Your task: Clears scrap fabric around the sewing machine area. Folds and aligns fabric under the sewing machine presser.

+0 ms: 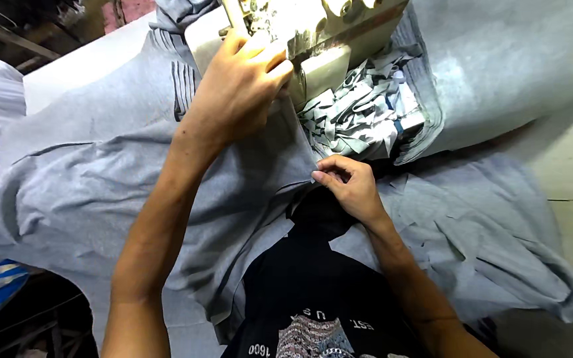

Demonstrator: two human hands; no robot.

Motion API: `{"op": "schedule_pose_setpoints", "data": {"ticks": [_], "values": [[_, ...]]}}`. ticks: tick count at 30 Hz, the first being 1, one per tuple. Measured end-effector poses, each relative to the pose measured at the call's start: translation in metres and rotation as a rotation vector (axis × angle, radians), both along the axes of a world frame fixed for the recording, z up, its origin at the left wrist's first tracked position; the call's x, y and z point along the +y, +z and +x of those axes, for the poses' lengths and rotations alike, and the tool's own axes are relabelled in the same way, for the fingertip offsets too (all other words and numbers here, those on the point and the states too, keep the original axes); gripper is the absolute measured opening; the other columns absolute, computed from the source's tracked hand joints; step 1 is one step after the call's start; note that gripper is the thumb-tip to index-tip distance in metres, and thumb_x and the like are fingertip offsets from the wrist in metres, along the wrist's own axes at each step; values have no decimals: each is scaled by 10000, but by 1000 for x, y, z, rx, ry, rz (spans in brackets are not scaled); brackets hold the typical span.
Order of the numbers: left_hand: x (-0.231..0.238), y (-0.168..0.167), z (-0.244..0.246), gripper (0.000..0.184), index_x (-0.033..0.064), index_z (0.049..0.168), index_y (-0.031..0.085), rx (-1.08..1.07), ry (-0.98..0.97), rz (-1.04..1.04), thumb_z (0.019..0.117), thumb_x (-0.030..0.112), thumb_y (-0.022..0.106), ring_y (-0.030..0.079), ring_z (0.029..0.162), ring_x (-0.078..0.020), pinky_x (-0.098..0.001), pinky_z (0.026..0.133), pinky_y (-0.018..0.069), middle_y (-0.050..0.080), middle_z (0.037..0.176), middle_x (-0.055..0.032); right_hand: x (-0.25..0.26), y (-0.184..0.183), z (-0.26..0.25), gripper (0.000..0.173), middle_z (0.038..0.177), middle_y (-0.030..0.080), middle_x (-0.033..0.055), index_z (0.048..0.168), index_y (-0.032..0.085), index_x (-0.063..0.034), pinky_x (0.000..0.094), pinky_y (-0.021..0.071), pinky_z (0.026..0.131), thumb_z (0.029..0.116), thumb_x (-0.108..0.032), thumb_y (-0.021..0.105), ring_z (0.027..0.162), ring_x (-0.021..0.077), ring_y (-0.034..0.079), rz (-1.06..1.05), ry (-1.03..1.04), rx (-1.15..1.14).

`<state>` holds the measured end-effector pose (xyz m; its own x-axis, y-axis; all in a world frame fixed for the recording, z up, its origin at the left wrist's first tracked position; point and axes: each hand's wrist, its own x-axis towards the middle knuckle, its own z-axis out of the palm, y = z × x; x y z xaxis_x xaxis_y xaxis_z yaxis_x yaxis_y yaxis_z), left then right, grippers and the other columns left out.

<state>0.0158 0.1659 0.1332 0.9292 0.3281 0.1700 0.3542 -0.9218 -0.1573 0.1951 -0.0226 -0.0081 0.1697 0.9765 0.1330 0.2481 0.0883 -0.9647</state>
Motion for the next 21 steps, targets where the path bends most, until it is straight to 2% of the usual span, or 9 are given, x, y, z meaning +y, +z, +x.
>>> {"op": "schedule_pose_setpoints", "data": {"ticks": [4, 11, 15, 18, 21], "values": [[-1, -11, 3, 251, 23, 1091, 660, -83, 75, 105, 1081, 162, 451, 616, 1105, -406, -550, 964, 425, 664, 1120, -204, 1, -1, 1, 82, 804, 669, -38, 990, 730, -90, 158, 448, 546, 930, -144, 741, 608, 7, 541, -18, 4, 15], [-9, -17, 2, 256, 37, 1085, 672, -173, 187, 203, 1081, 186, 465, 607, 1076, -387, -528, 946, 412, 668, 1109, -180, 3, -4, 1, 83, 817, 679, -32, 991, 729, -86, 165, 467, 566, 928, -139, 740, 633, 13, 562, -44, 16, 51], [-17, -11, 2, 224, 67, 1079, 680, -191, 257, 201, 1060, 188, 493, 606, 1125, -372, -531, 971, 409, 680, 1160, -153, 4, -3, 1, 86, 805, 664, -37, 987, 725, -93, 165, 467, 573, 930, -158, 738, 631, 12, 554, -67, 26, 52], [-18, -12, 4, 215, 74, 1063, 686, -193, 275, 245, 1056, 203, 515, 606, 1093, -370, -538, 968, 387, 681, 1115, -144, 4, -2, 0, 92, 806, 665, -36, 984, 725, -84, 155, 463, 575, 928, -156, 738, 632, 5, 552, -69, 31, 59], [-17, -22, 7, 212, 108, 1143, 710, -290, 270, 328, 1049, 197, 542, 610, 1074, -366, -528, 965, 386, 699, 1105, -131, 4, -3, 0, 107, 786, 655, -39, 993, 726, -77, 146, 461, 572, 928, -161, 736, 622, -7, 544, -66, 26, 55]]}}
